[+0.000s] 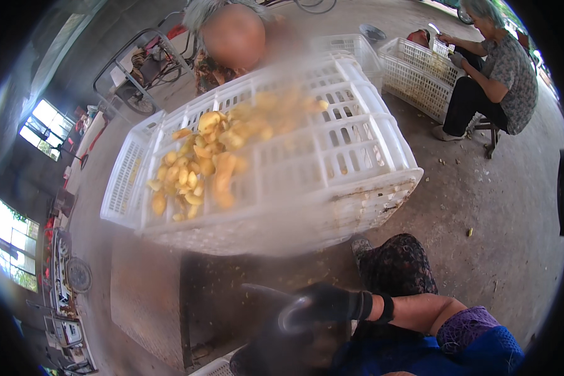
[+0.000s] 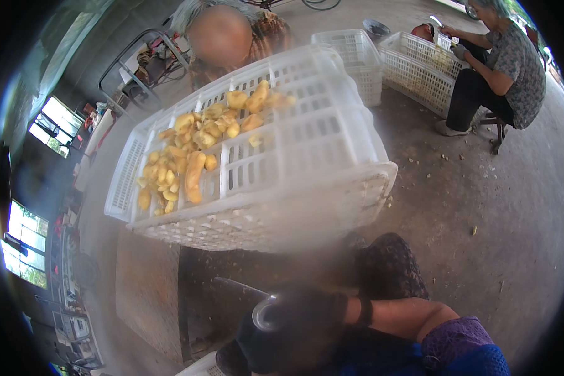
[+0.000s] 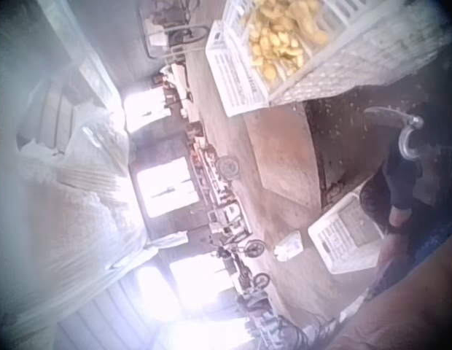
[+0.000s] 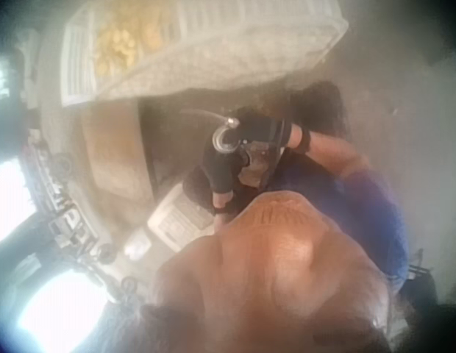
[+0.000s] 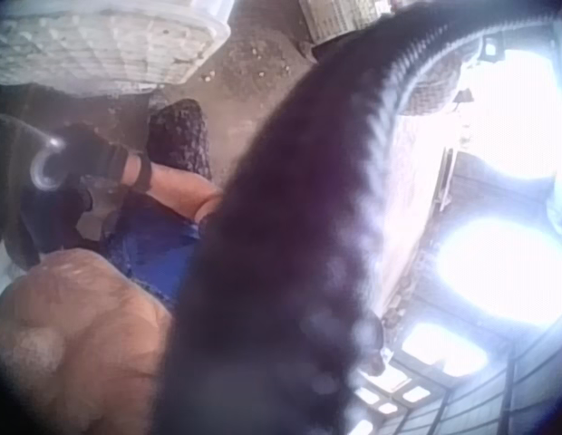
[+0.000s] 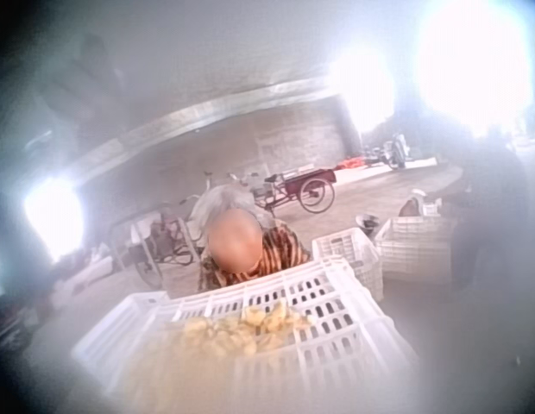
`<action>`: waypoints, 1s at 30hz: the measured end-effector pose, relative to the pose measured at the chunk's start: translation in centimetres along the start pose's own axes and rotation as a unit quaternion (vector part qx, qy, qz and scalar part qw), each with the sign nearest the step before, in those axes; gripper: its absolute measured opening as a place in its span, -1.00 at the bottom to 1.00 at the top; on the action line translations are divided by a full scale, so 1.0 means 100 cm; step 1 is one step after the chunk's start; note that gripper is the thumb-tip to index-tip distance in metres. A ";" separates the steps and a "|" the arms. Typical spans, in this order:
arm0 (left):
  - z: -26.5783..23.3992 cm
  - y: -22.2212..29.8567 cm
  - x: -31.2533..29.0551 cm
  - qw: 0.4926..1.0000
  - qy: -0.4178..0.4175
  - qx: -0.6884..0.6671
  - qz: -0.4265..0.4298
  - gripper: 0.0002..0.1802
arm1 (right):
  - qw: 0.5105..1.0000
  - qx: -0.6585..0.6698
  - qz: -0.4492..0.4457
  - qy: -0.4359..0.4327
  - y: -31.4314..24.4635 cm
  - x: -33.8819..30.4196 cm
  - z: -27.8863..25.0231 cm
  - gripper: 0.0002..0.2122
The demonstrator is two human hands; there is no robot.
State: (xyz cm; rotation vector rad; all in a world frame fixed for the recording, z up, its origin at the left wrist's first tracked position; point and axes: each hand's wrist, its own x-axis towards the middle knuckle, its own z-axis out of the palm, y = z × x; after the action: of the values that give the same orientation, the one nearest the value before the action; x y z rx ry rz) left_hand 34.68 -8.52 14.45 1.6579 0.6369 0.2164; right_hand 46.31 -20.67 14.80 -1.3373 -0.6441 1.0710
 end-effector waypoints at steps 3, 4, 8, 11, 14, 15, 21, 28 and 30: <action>0.000 0.002 -0.006 1.000 0.007 -0.014 0.010 -0.90 | 0.995 0.101 -0.018 -0.010 0.002 -0.001 0.002 -0.76; 0.000 0.003 -0.007 1.000 0.012 -0.018 0.014 -0.90 | 0.995 0.096 -0.032 -0.009 0.005 -0.001 0.002 -0.77; -0.001 0.008 -0.014 0.998 0.038 -0.043 0.028 -0.90 | 0.946 0.324 -0.010 -0.010 0.018 0.003 0.009 -0.76; -0.002 0.013 -0.020 0.995 0.068 -0.065 0.040 -0.90 | 0.945 0.326 0.036 -0.005 0.019 0.005 0.009 -0.72; -0.004 0.018 -0.028 0.989 0.102 -0.093 0.053 -0.91 | 0.996 0.084 -0.003 0.035 0.007 0.003 0.008 -0.68; -0.002 0.020 -0.031 0.987 0.113 -0.097 0.059 -0.91 | 0.998 0.057 0.014 0.032 0.001 0.002 0.007 -0.69; -0.002 0.028 -0.047 0.973 0.173 -0.134 0.075 -0.91 | 0.993 0.099 -0.040 0.041 -0.027 -0.011 0.020 -0.71; -0.009 0.029 -0.048 0.968 0.157 -0.185 0.070 -0.88 | 0.987 0.147 -0.057 0.032 -0.019 -0.007 0.031 -0.72; -0.011 0.028 -0.047 0.967 0.143 -0.205 0.057 -0.87 | 0.988 0.141 -0.065 0.022 -0.014 -0.007 0.027 -0.73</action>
State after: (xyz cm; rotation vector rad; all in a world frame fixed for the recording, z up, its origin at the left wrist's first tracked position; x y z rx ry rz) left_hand 31.07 -10.25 18.38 1.2719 0.6603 0.6363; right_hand 44.00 -19.93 16.80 -1.0566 -0.5176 0.9832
